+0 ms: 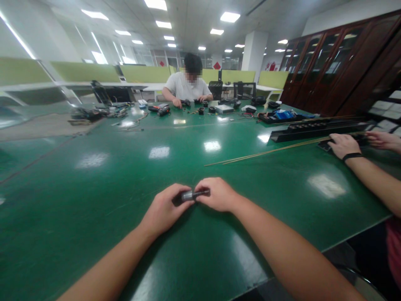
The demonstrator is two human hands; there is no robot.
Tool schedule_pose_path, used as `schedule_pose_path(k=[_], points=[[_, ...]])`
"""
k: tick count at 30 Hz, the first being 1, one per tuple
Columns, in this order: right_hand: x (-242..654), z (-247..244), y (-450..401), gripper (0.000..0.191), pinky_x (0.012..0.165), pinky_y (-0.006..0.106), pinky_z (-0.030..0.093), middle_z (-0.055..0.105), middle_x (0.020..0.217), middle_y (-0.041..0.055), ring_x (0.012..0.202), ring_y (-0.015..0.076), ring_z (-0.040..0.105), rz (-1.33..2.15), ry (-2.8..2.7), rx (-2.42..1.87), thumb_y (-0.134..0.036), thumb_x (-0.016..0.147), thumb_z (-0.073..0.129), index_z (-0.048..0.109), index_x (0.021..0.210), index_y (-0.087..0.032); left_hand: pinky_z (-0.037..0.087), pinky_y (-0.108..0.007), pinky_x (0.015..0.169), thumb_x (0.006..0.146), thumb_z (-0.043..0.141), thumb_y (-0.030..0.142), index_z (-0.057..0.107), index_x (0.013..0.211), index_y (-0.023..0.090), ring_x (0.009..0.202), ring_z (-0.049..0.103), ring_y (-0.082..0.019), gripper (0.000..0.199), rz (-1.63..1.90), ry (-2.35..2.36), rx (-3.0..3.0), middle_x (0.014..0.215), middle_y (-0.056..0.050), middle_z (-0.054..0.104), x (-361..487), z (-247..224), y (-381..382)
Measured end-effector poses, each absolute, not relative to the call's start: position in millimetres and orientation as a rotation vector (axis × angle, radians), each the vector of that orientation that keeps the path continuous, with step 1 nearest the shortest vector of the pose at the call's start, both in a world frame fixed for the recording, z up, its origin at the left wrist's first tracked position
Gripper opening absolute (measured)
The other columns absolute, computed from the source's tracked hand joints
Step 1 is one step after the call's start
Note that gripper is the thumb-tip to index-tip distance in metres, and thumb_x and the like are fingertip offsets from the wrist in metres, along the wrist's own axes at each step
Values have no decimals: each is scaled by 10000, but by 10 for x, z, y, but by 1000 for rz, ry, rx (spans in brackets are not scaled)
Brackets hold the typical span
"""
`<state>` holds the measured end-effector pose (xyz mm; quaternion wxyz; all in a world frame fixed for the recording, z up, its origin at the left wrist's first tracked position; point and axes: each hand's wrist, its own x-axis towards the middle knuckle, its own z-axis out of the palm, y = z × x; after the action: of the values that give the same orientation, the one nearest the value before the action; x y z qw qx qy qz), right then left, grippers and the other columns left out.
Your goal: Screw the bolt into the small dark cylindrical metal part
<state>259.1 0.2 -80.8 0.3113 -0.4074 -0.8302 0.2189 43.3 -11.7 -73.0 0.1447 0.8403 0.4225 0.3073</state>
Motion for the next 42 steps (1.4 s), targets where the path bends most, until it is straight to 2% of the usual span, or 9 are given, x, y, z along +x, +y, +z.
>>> schedule_pose_path(k=[30, 42], points=[[2625, -833, 17, 121, 736, 257, 441, 736, 895, 25, 815, 163, 640, 551, -2207, -1096, -266, 834, 697, 749, 929, -211, 542, -313, 798, 853, 650, 428, 678, 1021, 208, 858, 665, -200, 278, 880, 1219, 2402, 960, -47, 707, 419, -720, -111], [2637, -822, 5, 114, 686, 240, 423, 724, 838, 16, 762, 147, 622, 562, -2207, -1119, -254, 821, 708, 756, 911, -201, 509, -294, 799, 849, 670, 350, 667, 1032, 235, 882, 650, -181, 217, 863, 1210, 2387, 972, -13, 695, 395, -745, -108]])
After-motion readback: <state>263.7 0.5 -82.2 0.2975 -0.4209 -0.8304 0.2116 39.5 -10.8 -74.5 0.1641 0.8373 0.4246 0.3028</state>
